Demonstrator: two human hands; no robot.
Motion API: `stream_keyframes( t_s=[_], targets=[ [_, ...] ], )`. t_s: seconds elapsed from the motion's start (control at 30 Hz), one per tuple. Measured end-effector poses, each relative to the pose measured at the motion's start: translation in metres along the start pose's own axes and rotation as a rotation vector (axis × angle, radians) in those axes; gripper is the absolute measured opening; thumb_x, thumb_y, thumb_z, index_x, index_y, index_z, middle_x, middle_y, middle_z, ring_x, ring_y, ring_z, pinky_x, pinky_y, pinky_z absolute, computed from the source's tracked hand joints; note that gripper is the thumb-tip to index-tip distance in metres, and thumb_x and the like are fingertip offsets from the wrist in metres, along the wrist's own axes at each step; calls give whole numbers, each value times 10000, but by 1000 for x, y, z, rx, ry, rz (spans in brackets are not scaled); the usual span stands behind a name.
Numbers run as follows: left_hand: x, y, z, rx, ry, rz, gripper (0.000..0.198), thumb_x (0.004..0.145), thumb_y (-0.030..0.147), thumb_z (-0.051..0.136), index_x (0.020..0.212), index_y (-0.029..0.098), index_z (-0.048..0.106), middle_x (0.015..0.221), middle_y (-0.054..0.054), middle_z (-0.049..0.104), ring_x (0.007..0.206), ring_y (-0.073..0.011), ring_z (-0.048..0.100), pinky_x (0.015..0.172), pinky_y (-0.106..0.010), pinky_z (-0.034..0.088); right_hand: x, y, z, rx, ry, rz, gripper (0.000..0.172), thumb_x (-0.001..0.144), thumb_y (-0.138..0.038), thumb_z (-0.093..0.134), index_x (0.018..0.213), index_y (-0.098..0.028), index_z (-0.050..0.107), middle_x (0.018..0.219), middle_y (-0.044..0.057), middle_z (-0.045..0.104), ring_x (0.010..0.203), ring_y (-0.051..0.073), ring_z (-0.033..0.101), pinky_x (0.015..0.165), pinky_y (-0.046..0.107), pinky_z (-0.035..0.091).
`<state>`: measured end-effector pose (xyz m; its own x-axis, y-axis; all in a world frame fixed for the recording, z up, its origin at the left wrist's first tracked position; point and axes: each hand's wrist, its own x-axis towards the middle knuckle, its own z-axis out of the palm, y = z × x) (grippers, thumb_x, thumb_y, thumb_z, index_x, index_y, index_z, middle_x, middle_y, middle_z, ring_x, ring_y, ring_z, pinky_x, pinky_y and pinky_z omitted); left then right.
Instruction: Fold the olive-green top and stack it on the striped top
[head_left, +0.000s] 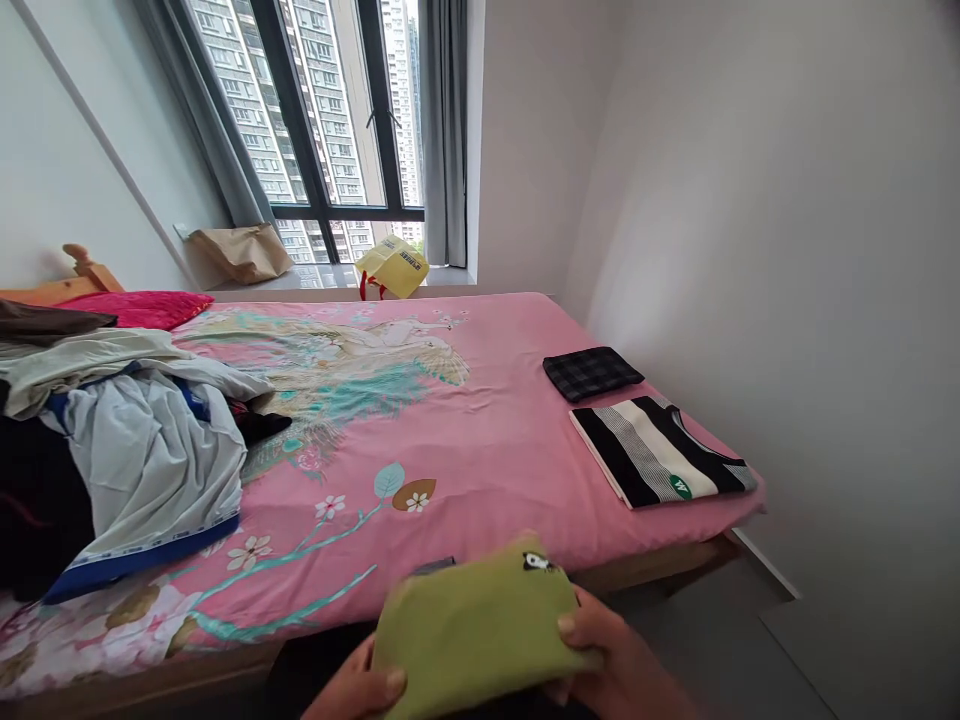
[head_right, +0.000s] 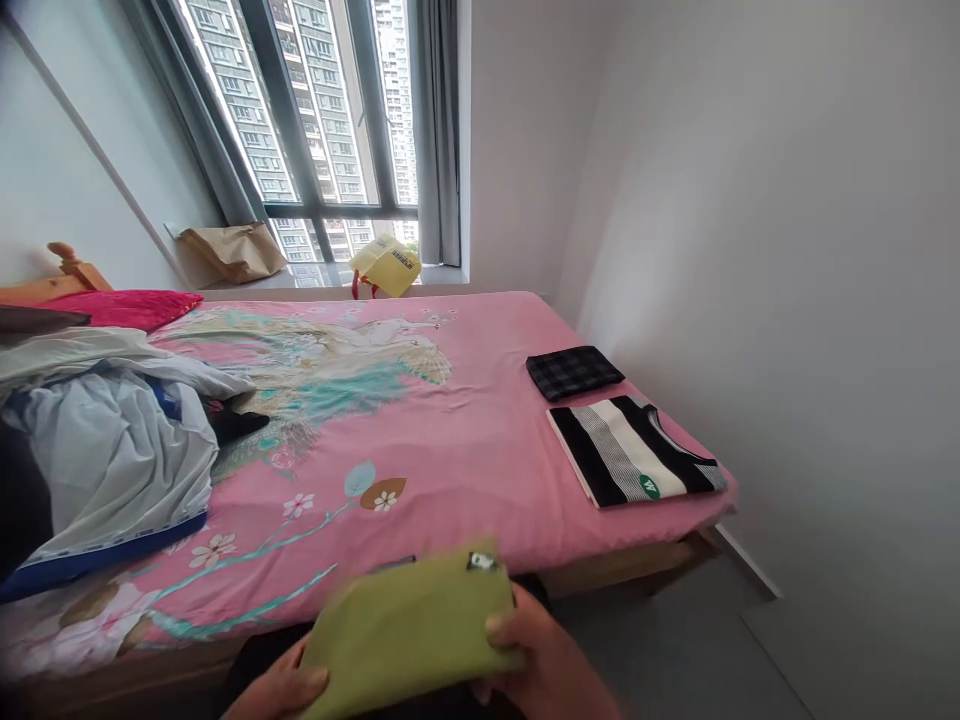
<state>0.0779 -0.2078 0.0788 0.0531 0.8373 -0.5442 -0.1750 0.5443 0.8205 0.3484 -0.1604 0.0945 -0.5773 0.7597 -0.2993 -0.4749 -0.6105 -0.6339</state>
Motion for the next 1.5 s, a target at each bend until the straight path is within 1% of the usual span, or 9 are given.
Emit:
stream_keyframes(
  t_s=[0.23, 0.47, 0.63, 0.73, 0.9, 1.07, 1.2, 1.37, 1.5],
  targets=[
    [21, 125, 7, -36, -142, 358, 427, 554, 332, 706, 897, 154, 525, 489, 33, 576, 370, -119, 523, 393, -221, 400, 68, -85, 43, -248, -116, -315, 322, 630, -235, 619, 935, -144, 568, 784, 16, 603, 606, 125, 541, 518, 255, 461],
    [72, 6, -25, 68, 149, -11, 705, 571, 326, 696, 1187, 209, 375, 694, 25, 613, 470, -132, 589, 368, -206, 429, 89, 2, -56, -403, 314, 34, 513, 668, -344, 662, 1125, -192, 485, 701, -39, 569, 500, 73, 510, 491, 208, 438],
    [55, -62, -63, 277, 417, 158, 599, 644, 522, 644, 1131, 210, 490, 681, -2, 607, 438, -168, 571, 327, -251, 389, 63, 22, -112, -556, 558, -42, 522, 616, -479, 671, 1018, -181, 521, 658, -34, 555, 470, 96, 496, 447, 228, 415],
    [52, -38, -57, 501, 529, 438, 316, 728, 453, 579, 930, 215, 625, 877, -72, 682, 797, -247, 666, 641, -340, 545, 71, 6, -90, -747, 625, -287, 439, 677, -501, 608, 968, -175, 564, 692, 12, 590, 576, 151, 553, 517, 275, 456],
    [100, 18, -1, 987, 315, 806, 431, 865, 204, 308, 1162, 213, 621, 1283, -59, 596, 1251, -192, 486, 1095, -367, 352, 126, 8, -16, -1352, 303, -682, 332, 905, -313, 365, 1119, -196, 590, 1125, 88, 636, 1068, 211, 567, 972, 368, 424],
    [143, 12, 0, 1379, 421, 519, 616, 886, 432, 371, 1435, 152, 340, 1532, -92, 246, 1423, -268, 190, 1158, -538, 78, 173, 15, -22, -1952, 107, -396, 549, 915, -407, 349, 1421, -194, 373, 1501, 64, 319, 1409, 235, 207, 1155, 502, 42],
    [147, 4, -19, 1423, 533, 382, 771, 847, 601, 359, 1452, 128, 294, 1551, -100, 172, 1434, -288, 134, 1148, -538, 75, 186, 3, -45, -1993, 371, -166, 617, 932, -466, 270, 1468, -160, 265, 1544, 58, 175, 1432, 240, 111, 1127, 552, -6],
    [167, 38, -19, 1442, 421, 505, 576, 913, 451, 300, 1440, 220, 330, 1549, -41, 208, 1438, -216, 136, 1160, -491, 52, 205, -4, -31, -2015, 209, -374, 560, 945, -428, 248, 1460, -212, 290, 1544, 3, 186, 1438, 185, 65, 1140, 494, -51],
    [192, 61, -37, 1389, 478, 280, 664, 885, 516, 335, 1459, 186, 275, 1553, -75, 187, 1441, -253, 111, 1139, -559, 4, 224, -12, -38, -1979, 290, -219, 643, 919, -498, 301, 1477, -185, 236, 1554, 20, 142, 1438, 211, 64, 1142, 500, -18]
  ],
)
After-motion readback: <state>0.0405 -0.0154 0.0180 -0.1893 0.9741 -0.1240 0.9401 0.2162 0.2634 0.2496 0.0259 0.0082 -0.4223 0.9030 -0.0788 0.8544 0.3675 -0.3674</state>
